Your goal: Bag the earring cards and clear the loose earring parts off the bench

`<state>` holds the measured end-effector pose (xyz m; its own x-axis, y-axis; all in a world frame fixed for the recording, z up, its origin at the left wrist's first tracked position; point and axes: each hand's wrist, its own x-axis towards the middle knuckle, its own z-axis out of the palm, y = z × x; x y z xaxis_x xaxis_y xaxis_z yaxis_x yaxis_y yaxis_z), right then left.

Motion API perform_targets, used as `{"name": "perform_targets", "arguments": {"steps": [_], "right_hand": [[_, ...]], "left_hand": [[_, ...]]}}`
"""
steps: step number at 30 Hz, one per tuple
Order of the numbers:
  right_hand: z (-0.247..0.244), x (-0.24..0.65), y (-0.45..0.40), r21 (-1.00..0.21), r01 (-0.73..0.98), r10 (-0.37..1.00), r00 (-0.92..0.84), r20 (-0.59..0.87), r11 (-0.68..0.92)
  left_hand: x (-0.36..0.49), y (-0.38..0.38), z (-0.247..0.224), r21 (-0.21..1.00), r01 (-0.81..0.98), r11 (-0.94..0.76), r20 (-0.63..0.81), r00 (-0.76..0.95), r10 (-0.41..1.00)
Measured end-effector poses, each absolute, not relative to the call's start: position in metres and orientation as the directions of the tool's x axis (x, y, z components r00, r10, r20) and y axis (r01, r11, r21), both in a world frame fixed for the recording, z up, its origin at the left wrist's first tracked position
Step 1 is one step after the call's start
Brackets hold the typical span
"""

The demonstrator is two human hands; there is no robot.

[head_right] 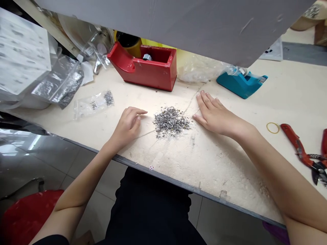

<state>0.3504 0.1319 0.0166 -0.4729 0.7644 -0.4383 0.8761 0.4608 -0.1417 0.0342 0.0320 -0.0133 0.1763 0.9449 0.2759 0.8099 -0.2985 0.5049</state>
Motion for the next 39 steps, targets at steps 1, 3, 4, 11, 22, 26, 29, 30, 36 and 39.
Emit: {"name": "perform_targets", "arguments": {"steps": [1,3,4,11,22,26,29,30,36,39], "right_hand": [[0.011,0.350,0.133,-0.181,0.855,0.742,-0.512,-0.433,0.486],[0.002,0.346,0.130,-0.236,0.824,0.719,-0.566,-0.403,0.516],[-0.002,0.343,0.127,-0.255,0.813,0.716,-0.582,-0.386,0.524],[-0.007,0.329,0.108,-0.333,0.659,0.650,-0.744,-0.156,0.674],[0.003,0.318,0.091,-0.242,0.506,0.560,-0.738,0.375,0.828],[0.004,0.318,0.091,-0.210,0.494,0.536,-0.766,0.353,0.844],[0.002,0.319,0.093,-0.221,0.517,0.562,-0.734,0.383,0.827],[0.001,0.319,0.094,-0.215,0.515,0.557,-0.739,0.379,0.830],[-0.011,0.317,0.095,-0.227,0.510,0.557,-0.736,0.385,0.830],[-0.017,0.315,0.094,-0.258,0.512,0.573,-0.724,0.383,0.819]], "left_hand": [[0.032,0.032,-0.015,0.505,0.811,-0.296,0.281,0.170,0.945],[0.028,0.032,-0.016,0.507,0.814,-0.284,0.282,0.154,0.947],[0.026,0.031,-0.017,0.506,0.818,-0.275,0.283,0.144,0.948],[0.053,0.006,-0.001,0.402,0.834,-0.378,0.403,0.209,0.891],[0.115,-0.022,-0.030,0.207,0.854,-0.477,0.432,0.358,0.828],[0.113,-0.022,-0.030,0.194,0.853,-0.484,0.404,0.381,0.832],[0.114,-0.022,-0.030,0.197,0.854,-0.482,0.375,0.389,0.841],[0.114,-0.022,-0.030,0.200,0.855,-0.479,0.364,0.389,0.846],[0.114,-0.023,-0.029,0.222,0.867,-0.447,0.291,0.379,0.879],[0.114,-0.023,-0.029,0.226,0.869,-0.440,0.269,0.379,0.886]]}}
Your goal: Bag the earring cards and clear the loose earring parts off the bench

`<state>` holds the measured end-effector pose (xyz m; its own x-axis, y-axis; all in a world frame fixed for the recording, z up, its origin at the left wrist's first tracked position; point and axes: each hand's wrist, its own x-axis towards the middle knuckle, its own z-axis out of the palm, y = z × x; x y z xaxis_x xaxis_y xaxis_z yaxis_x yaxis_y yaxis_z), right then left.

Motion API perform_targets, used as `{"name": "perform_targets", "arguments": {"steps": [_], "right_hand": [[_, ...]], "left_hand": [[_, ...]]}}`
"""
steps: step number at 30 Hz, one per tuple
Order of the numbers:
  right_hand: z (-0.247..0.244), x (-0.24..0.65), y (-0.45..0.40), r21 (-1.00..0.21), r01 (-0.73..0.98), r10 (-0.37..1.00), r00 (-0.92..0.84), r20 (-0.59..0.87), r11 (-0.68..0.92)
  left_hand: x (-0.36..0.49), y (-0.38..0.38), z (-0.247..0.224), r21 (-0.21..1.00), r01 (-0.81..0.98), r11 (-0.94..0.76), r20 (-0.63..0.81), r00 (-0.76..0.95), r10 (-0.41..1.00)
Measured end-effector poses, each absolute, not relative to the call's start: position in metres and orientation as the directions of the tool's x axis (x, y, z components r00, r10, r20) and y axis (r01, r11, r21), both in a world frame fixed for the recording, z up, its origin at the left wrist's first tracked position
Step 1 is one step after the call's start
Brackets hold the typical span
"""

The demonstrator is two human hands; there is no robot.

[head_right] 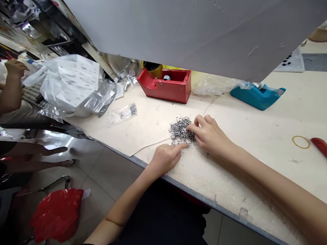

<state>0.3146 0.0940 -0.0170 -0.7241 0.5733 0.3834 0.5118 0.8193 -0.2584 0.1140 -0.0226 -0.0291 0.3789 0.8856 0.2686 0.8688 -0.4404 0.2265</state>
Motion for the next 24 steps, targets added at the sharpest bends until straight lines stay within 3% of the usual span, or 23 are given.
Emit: {"name": "perform_targets", "arguments": {"steps": [7,12,18,24], "right_hand": [[-0.020,0.313,0.092,-0.288,0.542,0.612,-0.734,0.294,0.789],[-0.014,0.315,0.096,-0.373,0.527,0.637,-0.709,0.303,0.764],[-0.018,0.309,0.089,-0.297,0.395,0.473,-0.840,0.266,0.869],[-0.027,0.299,0.082,-0.202,0.363,0.405,-0.884,0.235,0.910]], "left_hand": [[0.114,-0.020,-0.028,0.275,0.849,-0.452,0.292,0.374,0.880],[0.112,-0.019,-0.022,0.395,0.806,-0.440,0.305,0.337,0.891],[0.086,-0.009,-0.013,0.573,0.780,-0.251,0.287,0.096,0.953],[0.054,-0.006,-0.010,0.520,0.834,-0.181,0.270,0.041,0.962]]}}
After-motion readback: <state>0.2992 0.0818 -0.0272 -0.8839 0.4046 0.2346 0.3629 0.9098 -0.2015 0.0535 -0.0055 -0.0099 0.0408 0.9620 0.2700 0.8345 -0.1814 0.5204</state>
